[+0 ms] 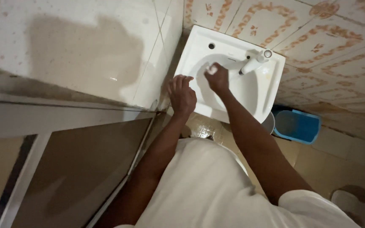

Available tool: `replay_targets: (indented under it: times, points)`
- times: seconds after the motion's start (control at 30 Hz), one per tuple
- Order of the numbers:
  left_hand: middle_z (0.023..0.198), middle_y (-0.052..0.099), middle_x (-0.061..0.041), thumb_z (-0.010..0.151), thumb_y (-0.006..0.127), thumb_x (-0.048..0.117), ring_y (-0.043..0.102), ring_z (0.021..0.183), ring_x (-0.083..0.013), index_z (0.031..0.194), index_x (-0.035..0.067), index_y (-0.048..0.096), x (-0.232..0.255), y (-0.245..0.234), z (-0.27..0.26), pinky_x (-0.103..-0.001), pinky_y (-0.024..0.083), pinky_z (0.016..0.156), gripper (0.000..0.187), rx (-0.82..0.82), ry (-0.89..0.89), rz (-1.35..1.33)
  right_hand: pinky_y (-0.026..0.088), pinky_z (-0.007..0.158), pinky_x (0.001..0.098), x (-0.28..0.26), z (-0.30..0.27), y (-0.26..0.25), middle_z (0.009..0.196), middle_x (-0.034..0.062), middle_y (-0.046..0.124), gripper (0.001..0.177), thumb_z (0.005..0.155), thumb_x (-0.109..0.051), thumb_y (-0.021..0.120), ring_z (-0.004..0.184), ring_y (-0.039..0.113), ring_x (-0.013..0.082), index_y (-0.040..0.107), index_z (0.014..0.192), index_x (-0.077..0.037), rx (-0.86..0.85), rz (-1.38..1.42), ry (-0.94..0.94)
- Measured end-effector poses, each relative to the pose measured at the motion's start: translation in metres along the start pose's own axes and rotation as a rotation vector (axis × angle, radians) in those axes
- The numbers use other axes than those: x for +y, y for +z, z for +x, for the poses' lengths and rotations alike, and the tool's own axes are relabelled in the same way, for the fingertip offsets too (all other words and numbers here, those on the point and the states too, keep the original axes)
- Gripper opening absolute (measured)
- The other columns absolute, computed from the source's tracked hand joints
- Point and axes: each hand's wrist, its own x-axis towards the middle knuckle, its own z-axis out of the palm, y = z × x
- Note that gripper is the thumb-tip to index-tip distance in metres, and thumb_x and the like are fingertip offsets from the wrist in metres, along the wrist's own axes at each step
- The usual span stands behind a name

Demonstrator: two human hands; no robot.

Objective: Cleaning a bathroom sink and faucet using a rag.

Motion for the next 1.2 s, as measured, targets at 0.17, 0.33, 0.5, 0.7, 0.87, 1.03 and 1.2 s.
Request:
replay_targets:
  times: [0.17,0.33,0.5,0.7,0.87,1.03,1.2]
  points:
    - [0.126,0.062,-0.011,0.084,0.064,0.002,0.048,0.134,-0.0321,0.116,0.013,0.067,0.012,-0.013,0.002,-0.060,0.023,0.122,0.034,0.004,0.037,0.005,0.055,0.069,0.0340,0.082,-0.016,-0.006,0.096,0.0144,0.072,0.031,0.077,-0.007,0.079,0.080,0.067,0.0208,0.069,0.105,0.000,0.052,0.765,0.053]
    - [0.123,0.062,-0.010,0.086,0.065,0.000,0.051,0.133,-0.0316,0.113,0.012,0.068,0.010,-0.014,0.002,-0.057,0.027,0.121,0.030,0.066,0.122,-0.013,0.046,0.061,0.0374,0.096,-0.031,-0.028,0.089,0.0060,0.067,0.034,0.089,-0.026,0.082,0.072,0.054,0.0185,0.074,0.113,-0.004,0.176,0.840,0.439]
    - [0.140,0.054,-0.012,0.088,0.065,0.007,0.042,0.143,-0.0328,0.124,0.011,0.064,0.018,-0.020,0.005,-0.060,0.020,0.127,0.036,-0.078,0.084,0.061,0.050,0.066,0.0419,0.141,-0.004,-0.022,0.102,0.0128,0.063,0.035,0.093,-0.025,0.080,0.081,0.059,0.0264,0.069,0.120,-0.006,0.034,1.082,0.431]
    - [0.172,0.009,-0.016,0.082,0.070,0.018,0.005,0.160,-0.0349,0.160,-0.004,0.027,0.021,-0.021,0.023,-0.059,0.008,0.128,0.092,-0.183,0.167,0.184,0.054,0.078,0.0449,0.136,-0.007,-0.001,0.125,0.0144,0.069,0.062,0.080,-0.018,0.079,0.100,0.065,0.0281,0.057,0.138,-0.025,0.007,1.134,0.355]
    - [0.174,0.005,-0.019,0.082,0.073,0.021,0.004,0.162,-0.0339,0.165,-0.004,0.016,0.005,0.010,0.044,-0.055,0.006,0.131,0.103,-0.189,0.261,0.334,0.044,0.108,0.0541,0.085,-0.057,-0.019,0.142,0.0212,0.057,0.065,0.088,-0.022,0.075,0.127,0.057,0.0375,0.053,0.150,-0.017,-0.053,-0.059,-0.099]
    - [0.170,-0.002,-0.019,0.078,0.077,0.028,0.003,0.160,-0.0371,0.163,-0.002,0.026,0.030,-0.004,0.044,-0.051,0.009,0.131,0.104,-0.313,0.366,0.254,0.019,0.114,0.0680,0.063,-0.078,-0.044,0.162,0.0255,0.031,0.061,0.091,-0.029,0.071,0.146,0.027,0.0521,0.051,0.149,-0.024,-0.141,-0.648,-0.016]
    - [0.127,0.067,-0.016,0.093,0.067,0.032,0.033,0.153,-0.0388,0.112,0.003,0.072,0.027,-0.022,0.002,-0.060,0.016,0.125,0.035,-0.424,0.293,0.166,0.014,0.127,0.0548,0.088,-0.057,-0.024,0.173,0.0085,0.020,0.057,0.098,-0.014,0.043,0.159,0.016,0.0343,0.048,0.154,-0.016,-0.414,-0.321,-0.233]
